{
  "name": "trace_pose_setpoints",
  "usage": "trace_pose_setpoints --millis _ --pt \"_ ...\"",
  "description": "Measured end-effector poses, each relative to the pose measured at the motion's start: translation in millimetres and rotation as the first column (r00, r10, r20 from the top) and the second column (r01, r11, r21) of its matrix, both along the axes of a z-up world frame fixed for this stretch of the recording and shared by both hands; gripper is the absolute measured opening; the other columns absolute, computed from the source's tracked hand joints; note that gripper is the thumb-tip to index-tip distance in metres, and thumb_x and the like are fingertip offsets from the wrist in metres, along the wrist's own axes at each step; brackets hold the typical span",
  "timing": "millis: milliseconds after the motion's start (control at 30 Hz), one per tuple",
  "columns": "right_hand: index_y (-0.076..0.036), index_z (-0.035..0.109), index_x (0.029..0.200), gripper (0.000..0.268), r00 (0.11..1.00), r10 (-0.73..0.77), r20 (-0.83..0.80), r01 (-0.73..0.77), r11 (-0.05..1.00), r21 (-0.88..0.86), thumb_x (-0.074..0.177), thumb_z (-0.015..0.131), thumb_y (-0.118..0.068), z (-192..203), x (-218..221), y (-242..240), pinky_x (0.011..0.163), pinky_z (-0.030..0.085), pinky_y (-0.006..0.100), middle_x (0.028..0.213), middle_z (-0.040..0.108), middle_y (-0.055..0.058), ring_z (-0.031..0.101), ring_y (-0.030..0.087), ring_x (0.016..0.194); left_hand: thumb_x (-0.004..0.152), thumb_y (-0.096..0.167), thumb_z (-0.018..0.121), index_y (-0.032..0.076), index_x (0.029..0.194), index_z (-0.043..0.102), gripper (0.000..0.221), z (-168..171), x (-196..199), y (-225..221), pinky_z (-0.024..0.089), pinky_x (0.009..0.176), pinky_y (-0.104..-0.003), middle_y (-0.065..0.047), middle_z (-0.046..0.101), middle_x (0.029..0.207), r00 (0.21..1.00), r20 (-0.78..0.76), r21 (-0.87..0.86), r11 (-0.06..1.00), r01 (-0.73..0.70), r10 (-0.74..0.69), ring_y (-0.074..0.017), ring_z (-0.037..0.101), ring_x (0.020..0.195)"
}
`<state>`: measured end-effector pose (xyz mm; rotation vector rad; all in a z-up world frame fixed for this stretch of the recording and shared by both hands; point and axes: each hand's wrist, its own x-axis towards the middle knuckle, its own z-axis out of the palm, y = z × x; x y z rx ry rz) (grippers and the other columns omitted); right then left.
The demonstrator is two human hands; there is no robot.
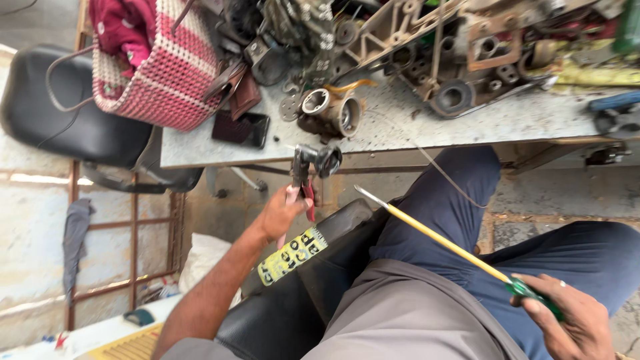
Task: The person works with small mechanical components using pliers and a screwdriver at a cluttered workbench, removing a wire and manipulating a cylindrical metal piece.
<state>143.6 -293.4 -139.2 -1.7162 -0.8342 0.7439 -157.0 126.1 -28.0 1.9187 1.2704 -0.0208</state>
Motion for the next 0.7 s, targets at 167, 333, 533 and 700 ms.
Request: trace_pose_setpoints --millis 167,333,533,700 --pt "-0.003 0.068 0.126 0.042 0.986 0.090 0.137 -0.099 0.993 0.059 0.085 0.068 -0.006 41.8 -4.5 45.6 0.064 0.055 0.028 0.080 0.074 0.006 0.069 0.015 0.070 0.084 0.015 0.065 0.003 0.129 0.057 0.047 -15.4 -13.1 18.0 0.045 0.104 -0.038 -0.010 0.068 0.114 0.976 0.121 -0.327 0.935 -0.134 0.182 -0.0207 0.062 0.109" --pt "-0.009 0.069 0.126 0.047 0.923 0.121 0.366 -0.155 0.986 0.067 0.079 0.074 -0.006 64.9 -6.6 78.4 0.056 0.047 0.037 0.068 0.061 0.005 0.056 0.020 0.057 0.079 0.011 0.057 -0.001 0.129 0.059 0.052 3.7 -3.1 21.1 0.041 0.107 -0.038 -0.016 0.073 0.112 0.959 0.249 -0.525 0.851 0.015 0.137 -0.0255 0.065 0.111" --pt "-0.013 0.071 0.124 0.049 0.853 0.118 0.508 -0.211 0.969 0.129 0.076 0.080 -0.012 87.3 -9.4 100.1 0.048 0.042 0.035 0.062 0.056 0.001 0.048 0.017 0.050 0.072 0.010 0.058 -0.002 0.124 0.058 0.053 4.9 1.2 30.7 0.044 0.114 -0.047 -0.017 0.069 0.114 0.928 0.357 -0.604 0.785 0.139 0.111 -0.0308 0.065 0.115" --pt "-0.014 0.073 0.123 0.048 0.779 0.098 0.619 -0.226 0.965 0.132 0.077 0.082 -0.013 106.8 -10.4 109.4 0.048 0.041 0.037 0.059 0.049 0.002 0.046 0.018 0.050 0.074 0.010 0.058 -0.003 0.125 0.057 0.052 -2.0 -5.8 36.4 0.045 0.116 -0.053 -0.019 0.067 0.118 0.919 0.372 -0.646 0.748 0.155 0.131 -0.0327 0.065 0.117"
